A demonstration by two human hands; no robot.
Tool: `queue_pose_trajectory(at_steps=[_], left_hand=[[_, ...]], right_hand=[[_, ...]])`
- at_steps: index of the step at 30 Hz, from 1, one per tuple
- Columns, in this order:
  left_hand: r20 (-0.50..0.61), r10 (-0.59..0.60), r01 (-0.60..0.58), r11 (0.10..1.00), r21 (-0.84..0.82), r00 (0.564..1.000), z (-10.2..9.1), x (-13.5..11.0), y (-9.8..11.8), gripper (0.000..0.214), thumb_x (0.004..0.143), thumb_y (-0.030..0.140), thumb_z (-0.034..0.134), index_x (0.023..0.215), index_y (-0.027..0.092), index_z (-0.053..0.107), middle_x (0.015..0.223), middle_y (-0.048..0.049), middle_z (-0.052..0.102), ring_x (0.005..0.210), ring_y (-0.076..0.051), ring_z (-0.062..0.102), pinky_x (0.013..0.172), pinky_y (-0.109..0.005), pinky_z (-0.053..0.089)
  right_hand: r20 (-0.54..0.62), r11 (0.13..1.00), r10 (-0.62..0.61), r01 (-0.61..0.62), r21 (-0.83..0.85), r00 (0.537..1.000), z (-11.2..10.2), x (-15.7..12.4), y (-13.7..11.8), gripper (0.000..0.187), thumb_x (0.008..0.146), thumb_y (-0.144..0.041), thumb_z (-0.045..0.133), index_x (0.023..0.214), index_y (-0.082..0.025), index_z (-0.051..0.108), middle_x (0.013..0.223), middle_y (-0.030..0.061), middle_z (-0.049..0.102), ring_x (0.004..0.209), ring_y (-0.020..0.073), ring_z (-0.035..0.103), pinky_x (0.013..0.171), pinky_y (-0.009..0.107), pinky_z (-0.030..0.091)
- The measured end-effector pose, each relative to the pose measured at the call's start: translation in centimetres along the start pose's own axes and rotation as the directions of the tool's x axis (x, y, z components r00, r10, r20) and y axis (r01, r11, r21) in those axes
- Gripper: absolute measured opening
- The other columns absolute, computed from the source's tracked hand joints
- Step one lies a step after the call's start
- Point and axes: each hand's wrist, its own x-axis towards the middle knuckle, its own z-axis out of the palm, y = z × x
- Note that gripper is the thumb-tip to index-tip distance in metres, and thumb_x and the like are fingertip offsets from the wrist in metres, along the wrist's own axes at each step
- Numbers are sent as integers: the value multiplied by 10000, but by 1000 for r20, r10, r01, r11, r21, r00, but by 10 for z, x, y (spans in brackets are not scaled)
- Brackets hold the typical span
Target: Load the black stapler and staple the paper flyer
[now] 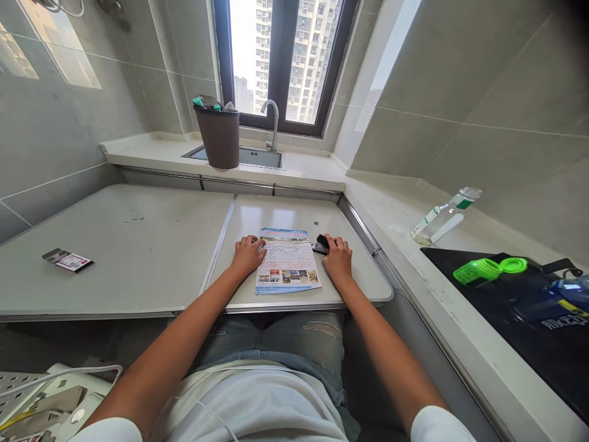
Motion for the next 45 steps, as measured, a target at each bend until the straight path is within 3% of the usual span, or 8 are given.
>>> queue_pose_trajectory(at_steps=[4, 7, 13, 17, 29, 38, 42, 45], left_hand=[[6, -5, 6, 1000, -3, 1000, 0, 0, 1, 349, 1004, 385, 547, 1290, 282, 720, 1372, -142, 618, 1310, -346, 521, 1104, -525, 397], [10, -7, 8, 1000, -10, 1000, 0, 0, 1, 352, 1031, 368, 496, 1306, 282, 699, 1383, -139, 619, 1315, -341, 522, 1105, -525, 391], [-39, -82, 78, 993, -90, 996, -3, 0, 0, 404, 1074, 300, 345, 1422, 234, 540, 1319, -153, 655, 1264, -321, 567, 1067, -490, 422], [-62, -102, 94, 988, -126, 993, -4, 1, -2, 357, 1065, 269, 340, 1348, 228, 553, 1311, -152, 656, 1252, -316, 582, 1057, -475, 432], [-44, -110, 104, 988, -117, 993, -2, 1, 0, 276, 1043, 303, 426, 1266, 234, 573, 1276, -148, 651, 1233, -324, 581, 1049, -479, 431], [-41, -131, 123, 979, -163, 991, -3, 1, -2, 235, 1042, 305, 457, 1224, 233, 588, 1280, -133, 650, 1222, -310, 591, 1052, -462, 435], [-45, -146, 136, 975, -175, 988, -3, 1, -2, 227, 1040, 302, 475, 1215, 222, 595, 1270, -131, 655, 1210, -304, 595, 1052, -458, 442], [-47, -153, 142, 972, -185, 987, -3, 2, -2, 225, 1044, 304, 476, 1197, 214, 614, 1260, -133, 656, 1200, -302, 599, 1058, -459, 444]], right_hand=[[-150, 996, 86, -90, -16, 985, -14, 7, -4, 586, 894, -108, 443, 1464, -178, 557, 1186, 211, 608, 1102, 375, 495, 912, 521, 437], [-185, 997, 71, -72, 1, 980, -24, 11, -32, 568, 943, -133, 413, 1502, -179, 501, 1258, 214, 578, 1134, 386, 486, 928, 531, 436], [72, 985, -60, 48, 165, 996, 9, 5, -118, 621, 909, -85, 488, 1514, -227, 475, 1290, 191, 577, 1155, 358, 510, 904, 481, 496], [194, 995, -36, 17, 98, 980, 27, 4, -136, 579, 910, -71, 536, 1464, -237, 505, 1335, 180, 572, 1205, 348, 525, 894, 460, 514], [53, 992, -13, 6, 123, 999, -2, -1, -6, 524, 893, -117, 544, 1407, -216, 579, 1295, 138, 634, 1183, 338, 566, 1031, 476, 482], [81, 979, -58, 41, 200, 995, 3, 6, 6, 499, 876, -155, 565, 1370, -213, 606, 1295, 144, 652, 1187, 341, 591, 1063, 501, 475], [128, 943, -103, 56, 327, 986, -11, 21, 30, 450, 925, -411, 649, 1337, -230, 633, 1206, 114, 689, 1031, 280, 661, 932, 415, 522], [49, 953, 81, -92, 289, 995, -23, 36, 64, 416, 986, -557, 527, 1048, -184, 699, 929, 82, 720, 781, 216, 635, 766, 333, 481]])
